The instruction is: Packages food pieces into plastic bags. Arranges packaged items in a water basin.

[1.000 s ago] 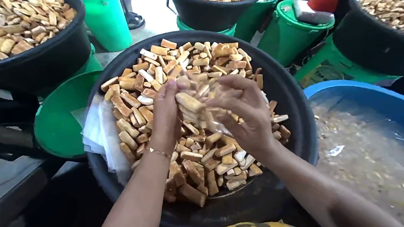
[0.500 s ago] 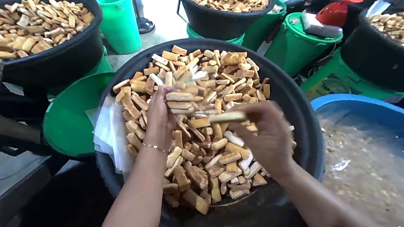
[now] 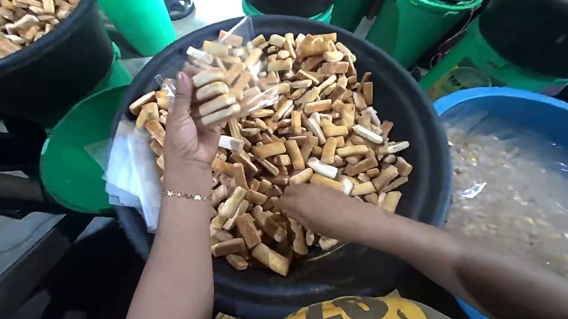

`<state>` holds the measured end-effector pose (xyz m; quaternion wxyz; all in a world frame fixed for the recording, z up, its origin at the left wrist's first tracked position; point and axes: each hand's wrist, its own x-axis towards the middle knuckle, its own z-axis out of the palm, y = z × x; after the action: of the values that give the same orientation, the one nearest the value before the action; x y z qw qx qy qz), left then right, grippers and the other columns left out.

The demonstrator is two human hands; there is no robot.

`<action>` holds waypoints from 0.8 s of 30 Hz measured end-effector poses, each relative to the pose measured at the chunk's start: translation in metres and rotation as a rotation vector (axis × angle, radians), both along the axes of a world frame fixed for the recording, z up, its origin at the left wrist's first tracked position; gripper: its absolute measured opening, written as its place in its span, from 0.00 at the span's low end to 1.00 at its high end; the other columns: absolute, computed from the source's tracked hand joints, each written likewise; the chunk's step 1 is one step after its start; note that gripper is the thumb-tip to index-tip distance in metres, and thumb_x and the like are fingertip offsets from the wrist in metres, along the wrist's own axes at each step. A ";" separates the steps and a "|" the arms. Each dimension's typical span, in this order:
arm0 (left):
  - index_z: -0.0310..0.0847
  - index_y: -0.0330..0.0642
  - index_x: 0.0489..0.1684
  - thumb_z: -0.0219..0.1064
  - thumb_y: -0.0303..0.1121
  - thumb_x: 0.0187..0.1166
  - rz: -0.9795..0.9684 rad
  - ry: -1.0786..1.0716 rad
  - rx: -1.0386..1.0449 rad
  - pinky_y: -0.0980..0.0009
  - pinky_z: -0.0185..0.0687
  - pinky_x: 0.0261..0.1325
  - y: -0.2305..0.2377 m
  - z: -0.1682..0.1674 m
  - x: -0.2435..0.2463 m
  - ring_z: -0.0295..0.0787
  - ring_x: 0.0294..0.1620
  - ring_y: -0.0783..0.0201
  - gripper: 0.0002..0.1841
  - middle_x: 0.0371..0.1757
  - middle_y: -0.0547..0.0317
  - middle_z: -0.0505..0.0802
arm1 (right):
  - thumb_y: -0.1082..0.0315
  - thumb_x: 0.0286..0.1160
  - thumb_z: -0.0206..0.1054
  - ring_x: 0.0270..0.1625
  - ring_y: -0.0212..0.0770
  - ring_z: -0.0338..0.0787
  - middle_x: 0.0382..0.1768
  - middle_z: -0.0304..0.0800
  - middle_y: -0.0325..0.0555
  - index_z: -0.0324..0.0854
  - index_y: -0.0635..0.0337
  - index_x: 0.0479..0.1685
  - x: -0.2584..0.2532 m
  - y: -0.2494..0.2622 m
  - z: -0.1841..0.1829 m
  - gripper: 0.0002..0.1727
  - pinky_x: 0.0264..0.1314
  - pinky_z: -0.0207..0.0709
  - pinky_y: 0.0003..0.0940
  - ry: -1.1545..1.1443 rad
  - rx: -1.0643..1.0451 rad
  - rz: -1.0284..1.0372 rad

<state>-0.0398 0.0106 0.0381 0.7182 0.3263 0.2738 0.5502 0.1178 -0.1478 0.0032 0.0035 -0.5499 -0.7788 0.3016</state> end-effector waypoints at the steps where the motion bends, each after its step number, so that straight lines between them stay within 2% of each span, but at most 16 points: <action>1: 0.78 0.51 0.56 0.45 0.43 0.95 0.002 -0.008 0.013 0.70 0.92 0.48 0.000 -0.001 -0.001 0.93 0.44 0.68 0.16 0.43 0.63 0.92 | 0.77 0.85 0.57 0.68 0.68 0.84 0.63 0.83 0.68 0.81 0.72 0.64 -0.005 0.000 -0.009 0.15 0.63 0.80 0.62 -0.094 -0.044 0.075; 3: 0.77 0.52 0.61 0.46 0.41 0.95 -0.018 0.015 0.035 0.70 0.92 0.49 -0.001 -0.006 -0.002 0.93 0.46 0.68 0.14 0.46 0.63 0.92 | 0.83 0.80 0.58 0.69 0.71 0.82 0.66 0.80 0.70 0.81 0.72 0.63 -0.006 -0.003 -0.017 0.16 0.64 0.81 0.61 -0.155 -0.035 0.166; 5: 0.75 0.52 0.63 0.48 0.40 0.94 -0.042 0.045 0.006 0.69 0.91 0.49 -0.001 -0.010 -0.001 0.93 0.46 0.67 0.13 0.47 0.62 0.92 | 0.86 0.77 0.59 0.67 0.70 0.83 0.68 0.80 0.69 0.83 0.69 0.62 0.000 -0.006 -0.020 0.17 0.62 0.82 0.60 -0.124 0.031 0.258; 10: 0.77 0.50 0.60 0.54 0.43 0.91 -0.049 0.052 -0.101 0.69 0.93 0.47 -0.007 -0.007 0.011 0.94 0.43 0.66 0.13 0.45 0.61 0.93 | 0.83 0.69 0.70 0.50 0.61 0.91 0.50 0.88 0.61 0.89 0.63 0.51 0.024 -0.010 -0.036 0.13 0.51 0.88 0.53 -0.014 0.330 0.498; 13: 0.81 0.52 0.61 0.55 0.43 0.91 -0.119 0.034 -0.071 0.71 0.93 0.45 -0.011 -0.006 0.012 0.94 0.43 0.68 0.13 0.47 0.63 0.94 | 0.82 0.70 0.69 0.47 0.58 0.92 0.48 0.88 0.61 0.88 0.67 0.46 0.032 -0.009 -0.030 0.09 0.49 0.89 0.50 -0.019 0.337 0.485; 15: 0.82 0.50 0.62 0.53 0.40 0.92 -0.121 0.012 -0.070 0.69 0.93 0.45 -0.013 -0.003 0.014 0.94 0.43 0.67 0.14 0.46 0.61 0.94 | 0.80 0.74 0.68 0.47 0.59 0.93 0.48 0.88 0.62 0.87 0.68 0.48 0.044 -0.003 -0.019 0.08 0.47 0.89 0.52 -0.047 0.383 0.382; 17: 0.81 0.49 0.64 0.50 0.39 0.93 -0.102 -0.021 -0.074 0.69 0.93 0.45 -0.013 -0.004 0.014 0.94 0.43 0.66 0.15 0.47 0.59 0.94 | 0.73 0.77 0.69 0.47 0.57 0.95 0.47 0.91 0.59 0.87 0.66 0.48 0.059 -0.002 -0.012 0.07 0.47 0.90 0.52 0.049 0.574 0.153; 19: 0.79 0.49 0.67 0.49 0.39 0.93 -0.081 -0.050 -0.079 0.69 0.92 0.47 -0.012 -0.003 0.015 0.94 0.45 0.65 0.16 0.50 0.59 0.94 | 0.67 0.80 0.67 0.45 0.42 0.93 0.45 0.92 0.52 0.86 0.64 0.48 0.066 -0.003 0.007 0.09 0.48 0.89 0.38 0.310 0.803 -0.186; 21: 0.79 0.49 0.68 0.48 0.40 0.94 -0.066 -0.078 -0.071 0.69 0.93 0.46 -0.015 -0.003 0.021 0.95 0.44 0.65 0.17 0.48 0.59 0.95 | 0.61 0.83 0.67 0.46 0.24 0.90 0.47 0.91 0.34 0.84 0.54 0.54 0.067 -0.006 0.032 0.10 0.52 0.87 0.21 0.594 1.027 -0.449; 22: 0.79 0.49 0.69 0.46 0.40 0.94 -0.075 -0.085 -0.061 0.69 0.93 0.46 -0.020 -0.002 0.025 0.95 0.44 0.65 0.18 0.48 0.59 0.95 | 0.59 0.84 0.67 0.48 0.20 0.90 0.49 0.91 0.27 0.84 0.49 0.56 0.065 -0.007 0.043 0.10 0.54 0.86 0.18 0.694 1.115 -0.516; 24: 0.75 0.51 0.72 0.45 0.41 0.94 -0.138 -0.080 -0.033 0.68 0.93 0.46 -0.031 -0.001 0.033 0.95 0.44 0.65 0.18 0.47 0.59 0.94 | 0.58 0.83 0.68 0.50 0.19 0.90 0.49 0.91 0.23 0.83 0.46 0.55 0.059 -0.004 0.055 0.09 0.56 0.86 0.18 0.775 1.241 -0.570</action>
<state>-0.0064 -0.0203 0.0368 0.7700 0.3104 0.2309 0.5074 0.1763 -0.1518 0.0582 0.6588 -0.4817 -0.5770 -0.0307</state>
